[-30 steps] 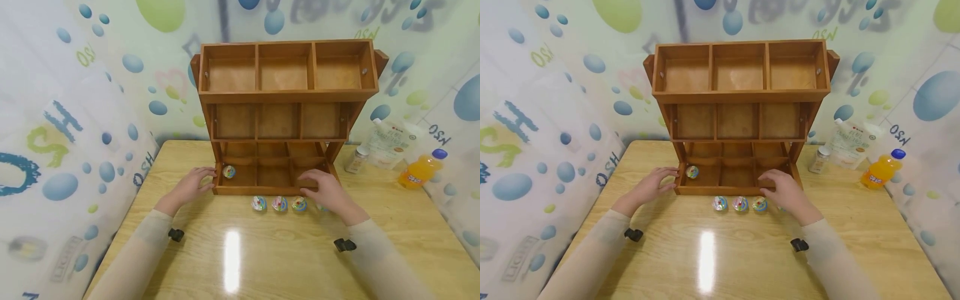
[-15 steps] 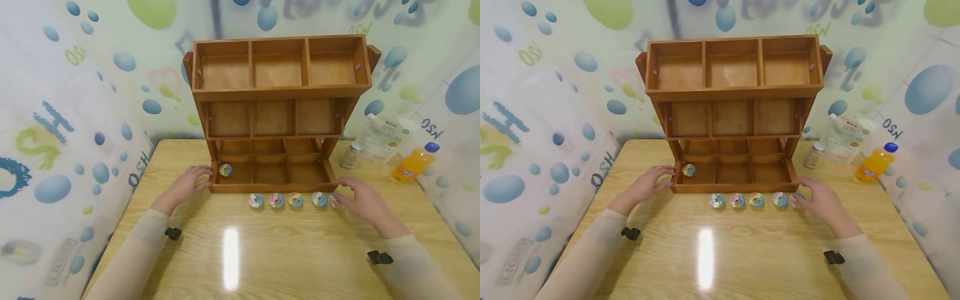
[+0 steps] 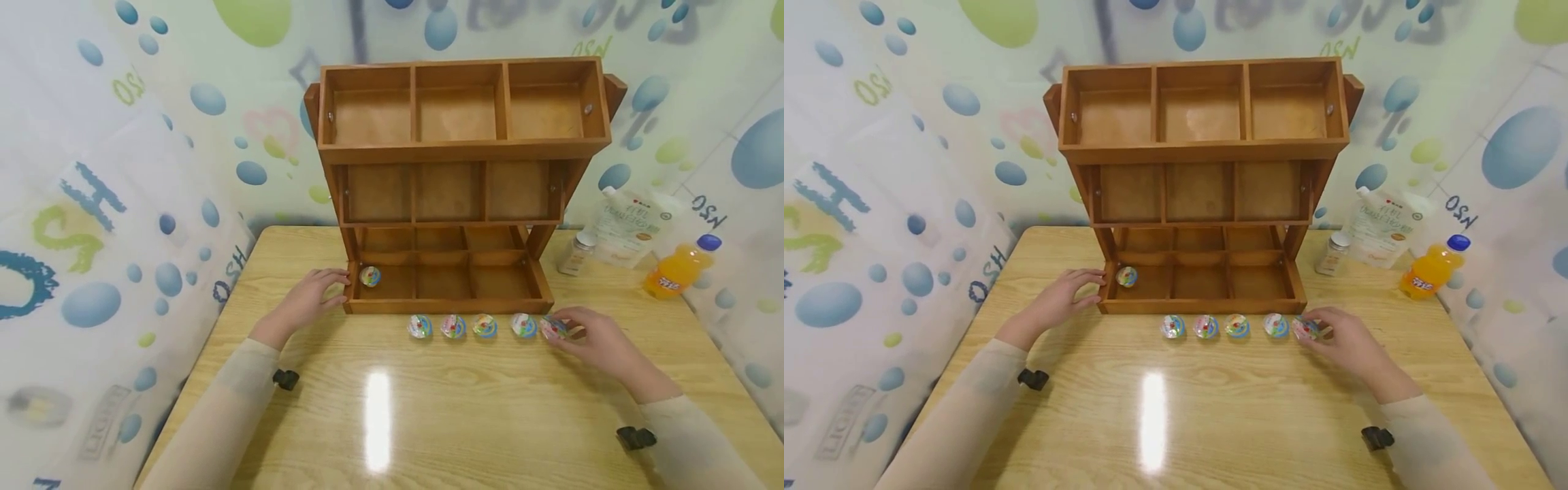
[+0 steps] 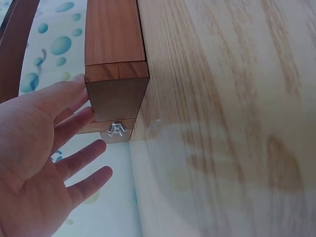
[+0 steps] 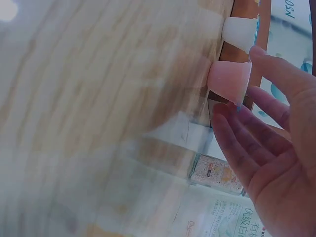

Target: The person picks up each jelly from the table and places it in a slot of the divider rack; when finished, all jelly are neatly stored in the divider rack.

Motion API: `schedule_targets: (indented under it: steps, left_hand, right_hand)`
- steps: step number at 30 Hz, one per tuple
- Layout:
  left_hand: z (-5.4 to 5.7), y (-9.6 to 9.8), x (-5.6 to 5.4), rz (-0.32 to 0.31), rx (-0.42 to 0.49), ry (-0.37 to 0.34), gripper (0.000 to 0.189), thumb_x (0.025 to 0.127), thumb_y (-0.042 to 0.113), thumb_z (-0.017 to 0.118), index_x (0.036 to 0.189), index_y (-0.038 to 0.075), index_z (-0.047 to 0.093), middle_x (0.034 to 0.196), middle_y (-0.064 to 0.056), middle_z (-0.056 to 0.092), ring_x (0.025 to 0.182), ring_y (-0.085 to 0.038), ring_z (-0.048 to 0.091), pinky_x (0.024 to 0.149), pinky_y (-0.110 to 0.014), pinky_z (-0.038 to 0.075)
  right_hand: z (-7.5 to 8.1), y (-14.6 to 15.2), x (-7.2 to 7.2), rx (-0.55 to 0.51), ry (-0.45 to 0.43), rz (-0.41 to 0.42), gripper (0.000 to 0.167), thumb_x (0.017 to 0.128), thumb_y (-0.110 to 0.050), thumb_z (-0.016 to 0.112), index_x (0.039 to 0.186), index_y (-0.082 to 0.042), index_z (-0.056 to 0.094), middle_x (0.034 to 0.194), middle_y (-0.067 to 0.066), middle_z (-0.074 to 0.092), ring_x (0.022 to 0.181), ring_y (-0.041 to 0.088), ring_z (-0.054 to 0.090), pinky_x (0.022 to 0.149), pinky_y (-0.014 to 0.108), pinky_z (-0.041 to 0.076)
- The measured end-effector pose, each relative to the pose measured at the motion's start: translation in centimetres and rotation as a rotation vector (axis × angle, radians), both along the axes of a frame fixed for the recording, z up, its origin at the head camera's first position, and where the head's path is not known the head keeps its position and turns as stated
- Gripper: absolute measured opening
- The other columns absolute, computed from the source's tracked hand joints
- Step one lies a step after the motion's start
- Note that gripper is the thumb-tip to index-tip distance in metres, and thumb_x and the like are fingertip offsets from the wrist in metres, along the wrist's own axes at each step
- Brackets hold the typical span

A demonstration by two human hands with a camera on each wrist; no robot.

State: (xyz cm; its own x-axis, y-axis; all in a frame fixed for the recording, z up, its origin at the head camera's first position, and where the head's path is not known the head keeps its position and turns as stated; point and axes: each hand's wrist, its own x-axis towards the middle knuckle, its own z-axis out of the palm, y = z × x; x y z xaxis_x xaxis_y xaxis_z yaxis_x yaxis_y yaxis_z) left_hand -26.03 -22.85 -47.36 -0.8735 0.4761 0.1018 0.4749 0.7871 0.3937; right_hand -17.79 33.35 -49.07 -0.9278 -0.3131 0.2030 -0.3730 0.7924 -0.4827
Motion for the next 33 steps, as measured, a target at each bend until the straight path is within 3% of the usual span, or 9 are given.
schedule_targets:
  steps: [5,9,16,22,29,33]
  left_hand:
    - [0.1,0.1,0.0,0.005,-0.004,0.001,0.036,0.102,0.025,0.068,0.134,0.008,0.065,0.153,-0.009,0.055,0.141,-0.038,0.048,0.124,-0.058,0.032]
    - [-0.1,0.1,-0.1,0.000,-0.004,0.002,0.037,0.102,0.026,0.067,0.134,0.007,0.065,0.153,-0.010,0.055,0.141,-0.038,0.048,0.126,-0.060,0.026]
    - [-0.2,0.0,-0.2,-0.006,0.008,0.005,0.038,0.102,0.027,0.068,0.134,0.007,0.065,0.153,-0.010,0.055,0.141,-0.038,0.049,0.127,-0.062,0.023]
    - [-0.1,-0.1,-0.2,-0.009,0.002,0.006,0.038,0.102,0.026,0.068,0.134,0.007,0.065,0.153,-0.010,0.054,0.142,-0.038,0.048,0.127,-0.062,0.023]
    - [-0.2,-0.2,-0.1,0.001,0.008,0.006,0.037,0.102,0.026,0.068,0.134,0.006,0.065,0.154,-0.011,0.054,0.142,-0.038,0.048,0.127,-0.061,0.023]
    - [-0.4,-0.2,-0.3,-0.003,0.007,0.014,0.037,0.103,0.027,0.067,0.134,0.007,0.065,0.154,-0.010,0.054,0.141,-0.037,0.049,0.123,-0.058,0.034]
  right_hand:
    - [0.0,-0.2,-0.1,-0.004,-0.039,-0.012,0.031,0.088,-0.027,0.085,0.112,-0.010,0.075,0.109,0.009,0.076,0.087,0.022,0.072,0.069,0.027,0.062]
    - [0.1,-0.2,-0.2,0.002,-0.059,-0.014,0.033,0.088,-0.027,0.085,0.113,-0.010,0.075,0.108,0.011,0.076,0.085,0.022,0.073,0.068,0.027,0.061]
    - [0.4,0.1,0.0,0.016,-0.046,-0.028,0.036,0.086,-0.026,0.086,0.115,-0.008,0.076,0.108,0.009,0.076,0.090,0.023,0.070,0.073,0.031,0.061]
    - [1.9,0.0,-0.3,0.059,-0.011,-0.041,0.034,0.089,-0.030,0.084,0.115,-0.011,0.075,0.108,0.007,0.076,0.093,0.023,0.068,0.078,0.040,0.061]
    - [3.9,-3.3,-1.7,0.060,0.023,0.016,0.035,0.089,-0.036,0.083,0.117,-0.016,0.075,0.103,-0.001,0.075,0.094,0.018,0.069,0.083,0.047,0.060]
    - [4.4,-5.9,-2.9,0.061,0.057,0.076,0.037,0.085,-0.029,0.087,0.118,-0.016,0.075,0.108,0.000,0.075,0.094,0.019,0.069,0.081,0.046,0.060]
